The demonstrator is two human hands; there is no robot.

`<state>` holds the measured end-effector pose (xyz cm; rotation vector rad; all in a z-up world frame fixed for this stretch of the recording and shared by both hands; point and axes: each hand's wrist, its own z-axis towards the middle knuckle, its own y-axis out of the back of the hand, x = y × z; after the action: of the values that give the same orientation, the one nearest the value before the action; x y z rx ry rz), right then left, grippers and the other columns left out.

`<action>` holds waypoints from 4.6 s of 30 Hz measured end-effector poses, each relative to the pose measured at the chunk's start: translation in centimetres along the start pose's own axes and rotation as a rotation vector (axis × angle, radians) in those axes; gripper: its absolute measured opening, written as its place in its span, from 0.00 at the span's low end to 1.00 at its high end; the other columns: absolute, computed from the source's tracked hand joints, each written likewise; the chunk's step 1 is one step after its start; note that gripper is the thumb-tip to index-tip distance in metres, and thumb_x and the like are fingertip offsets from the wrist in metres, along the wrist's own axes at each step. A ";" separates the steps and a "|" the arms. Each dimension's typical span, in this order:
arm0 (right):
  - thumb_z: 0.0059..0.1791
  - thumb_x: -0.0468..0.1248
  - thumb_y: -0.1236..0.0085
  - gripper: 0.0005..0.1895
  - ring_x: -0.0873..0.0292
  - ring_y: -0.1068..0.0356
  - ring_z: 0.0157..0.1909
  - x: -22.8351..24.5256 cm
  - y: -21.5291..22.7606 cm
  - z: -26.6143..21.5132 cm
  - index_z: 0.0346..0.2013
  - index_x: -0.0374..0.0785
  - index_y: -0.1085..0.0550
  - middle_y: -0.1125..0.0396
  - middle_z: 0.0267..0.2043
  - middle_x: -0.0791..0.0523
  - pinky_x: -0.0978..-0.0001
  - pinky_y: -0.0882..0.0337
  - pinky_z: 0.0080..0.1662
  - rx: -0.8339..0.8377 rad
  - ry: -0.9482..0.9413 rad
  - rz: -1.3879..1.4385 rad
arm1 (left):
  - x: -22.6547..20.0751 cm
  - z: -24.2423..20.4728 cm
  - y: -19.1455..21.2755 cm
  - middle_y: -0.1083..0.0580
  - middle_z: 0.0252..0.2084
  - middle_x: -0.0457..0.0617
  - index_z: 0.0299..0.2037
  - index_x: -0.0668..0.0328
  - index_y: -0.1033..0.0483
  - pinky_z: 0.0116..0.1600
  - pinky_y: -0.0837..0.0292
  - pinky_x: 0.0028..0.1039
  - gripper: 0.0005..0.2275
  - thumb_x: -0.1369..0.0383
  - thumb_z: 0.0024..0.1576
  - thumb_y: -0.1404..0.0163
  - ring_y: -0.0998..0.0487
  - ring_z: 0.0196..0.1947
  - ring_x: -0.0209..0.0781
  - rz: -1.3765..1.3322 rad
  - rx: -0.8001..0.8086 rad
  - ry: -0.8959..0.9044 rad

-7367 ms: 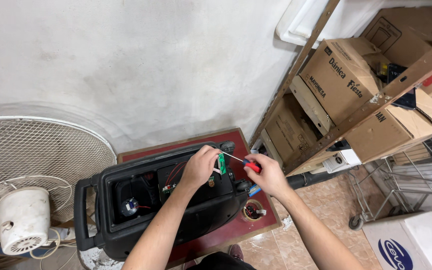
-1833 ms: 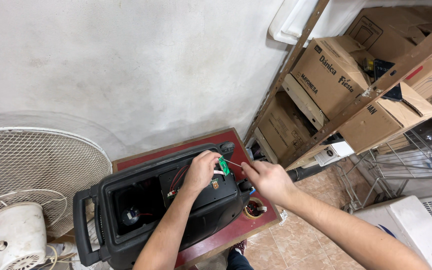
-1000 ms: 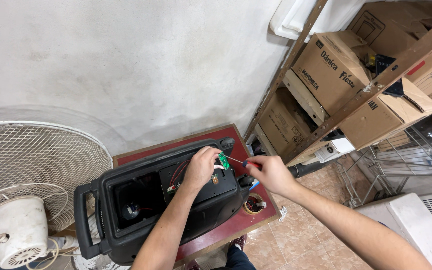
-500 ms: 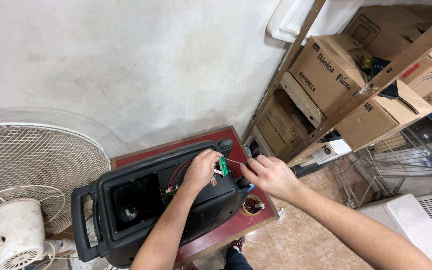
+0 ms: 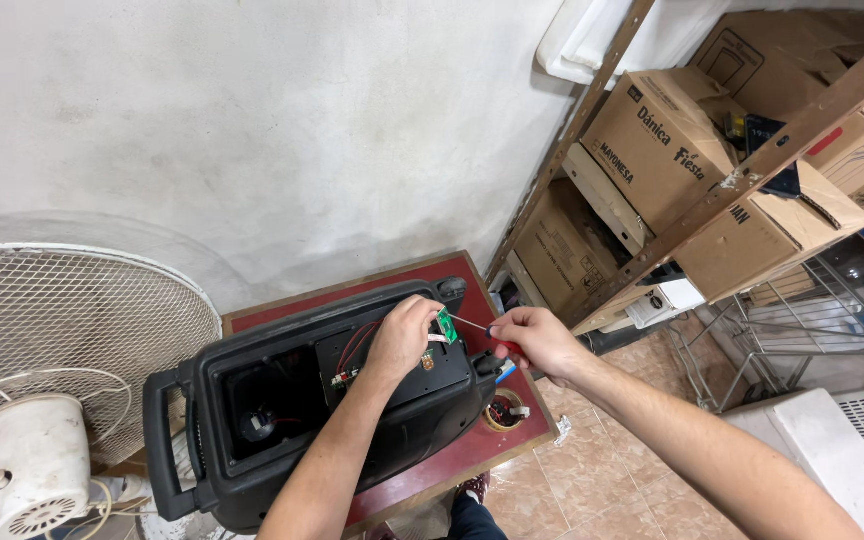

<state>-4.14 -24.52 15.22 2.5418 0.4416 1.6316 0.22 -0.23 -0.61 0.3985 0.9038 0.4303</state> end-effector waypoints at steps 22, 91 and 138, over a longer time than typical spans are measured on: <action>0.52 0.41 0.30 0.16 0.58 0.23 0.23 0.9 -0.2 -0.3 0.50 0.36 0.13 0.18 0.24 0.51 0.66 0.26 0.30 -0.060 0.280 -0.526 | 0.2 0.0 0.1 0.25 0.36 0.49 0.51 0.53 0.18 0.48 0.16 0.33 0.06 0.66 0.71 0.48 0.17 0.40 0.48 0.048 -0.024 -0.006; 0.58 0.31 0.47 0.12 0.53 0.27 0.35 -1.5 2.9 -0.2 0.53 0.39 0.20 0.28 0.37 0.48 0.69 0.23 0.36 -0.220 1.631 -1.578 | -1.1 -0.4 0.3 0.22 0.37 0.52 0.51 0.56 0.16 0.45 0.15 0.34 0.06 0.69 0.71 0.47 0.15 0.39 0.50 -0.011 0.078 0.019; 0.52 0.41 0.32 0.23 0.61 0.16 0.37 -17.4 12.4 7.1 0.62 0.52 0.21 0.18 0.43 0.55 0.67 0.18 0.46 0.030 0.170 -0.380 | -8.6 -1.3 -4.8 0.23 0.62 0.50 0.61 0.55 0.18 0.67 0.30 0.44 0.15 0.64 0.65 0.38 0.23 0.67 0.51 0.580 -0.106 -0.139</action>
<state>-2.04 -40.77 -0.18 2.1694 0.9058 1.7009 -4.58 -8.55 1.94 0.5861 0.6156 0.9660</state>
